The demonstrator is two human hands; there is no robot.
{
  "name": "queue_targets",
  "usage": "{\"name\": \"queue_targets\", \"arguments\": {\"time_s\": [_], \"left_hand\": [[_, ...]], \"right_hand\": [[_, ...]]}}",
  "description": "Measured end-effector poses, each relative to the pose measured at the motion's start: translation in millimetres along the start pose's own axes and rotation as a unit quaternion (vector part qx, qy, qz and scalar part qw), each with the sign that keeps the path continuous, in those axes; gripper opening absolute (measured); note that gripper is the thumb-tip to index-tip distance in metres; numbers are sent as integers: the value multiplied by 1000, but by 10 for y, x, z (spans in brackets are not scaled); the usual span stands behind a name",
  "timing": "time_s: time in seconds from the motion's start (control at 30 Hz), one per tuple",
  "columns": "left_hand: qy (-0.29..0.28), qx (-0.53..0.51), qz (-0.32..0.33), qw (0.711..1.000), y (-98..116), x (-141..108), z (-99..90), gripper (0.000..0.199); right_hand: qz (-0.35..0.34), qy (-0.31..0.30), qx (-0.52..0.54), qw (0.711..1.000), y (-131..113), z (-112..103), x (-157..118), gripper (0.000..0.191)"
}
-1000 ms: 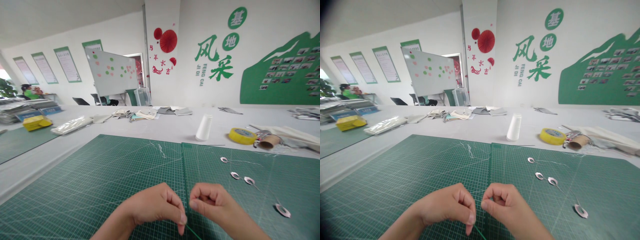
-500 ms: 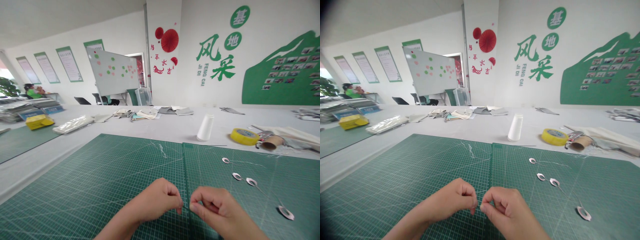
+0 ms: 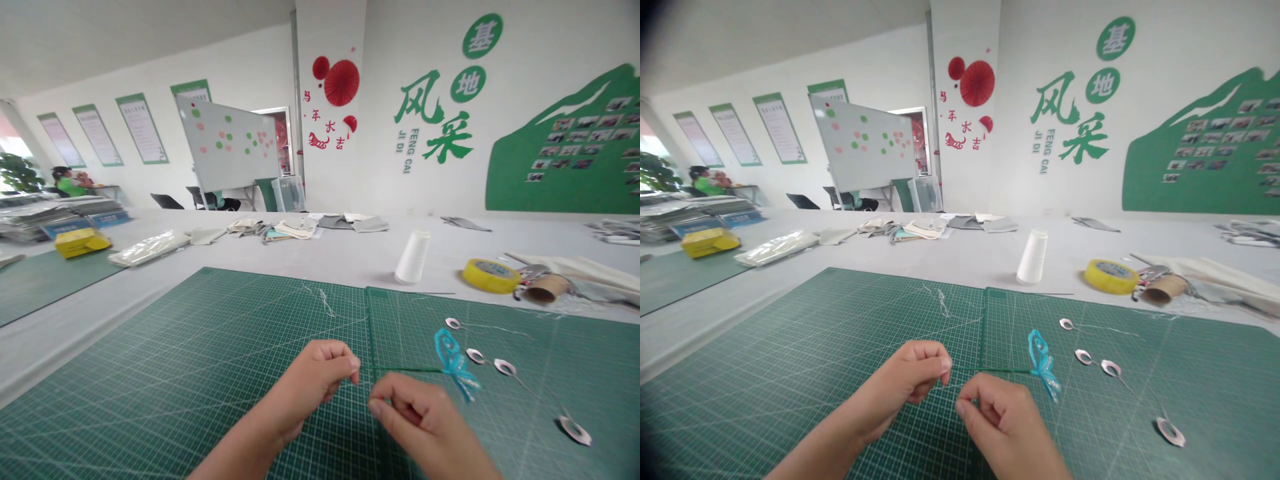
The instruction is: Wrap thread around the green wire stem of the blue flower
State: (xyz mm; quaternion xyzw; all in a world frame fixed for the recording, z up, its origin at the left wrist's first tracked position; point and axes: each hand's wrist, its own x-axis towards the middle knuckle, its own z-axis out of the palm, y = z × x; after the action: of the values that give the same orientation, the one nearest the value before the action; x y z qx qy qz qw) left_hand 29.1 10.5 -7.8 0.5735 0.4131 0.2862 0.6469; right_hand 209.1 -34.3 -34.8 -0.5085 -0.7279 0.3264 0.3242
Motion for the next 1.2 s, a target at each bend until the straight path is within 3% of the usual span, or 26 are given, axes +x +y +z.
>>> {"name": "queue_targets", "arguments": {"time_s": [0.13, 0.27, 0.5, 0.73, 0.93, 1.2], "left_hand": [[-36, -90, 6, 995, -13, -13, -10, 21], [-69, -118, 1, 991, -16, -27, -8, 20], [-151, -65, -31, 986, 23, -66, -26, 16], [-225, 45, -45, 972, 38, -112, -39, 17], [-188, 104, -21, 976, -10, -72, -43, 19], [-123, 155, 4, 980, -74, -25, -30, 17]], "right_hand": [[49, -4, 91, 995, 100, 33, 37, 24], [57, -14, 122, 991, 197, 30, 77, 28], [47, -21, 138, 989, 198, -30, 83, 40], [54, -76, 150, 984, 93, -132, 30, 38], [60, -94, 139, 984, 23, -229, 10, 32], [-39, -33, -61, 997, -92, -251, -77, 19]]}}
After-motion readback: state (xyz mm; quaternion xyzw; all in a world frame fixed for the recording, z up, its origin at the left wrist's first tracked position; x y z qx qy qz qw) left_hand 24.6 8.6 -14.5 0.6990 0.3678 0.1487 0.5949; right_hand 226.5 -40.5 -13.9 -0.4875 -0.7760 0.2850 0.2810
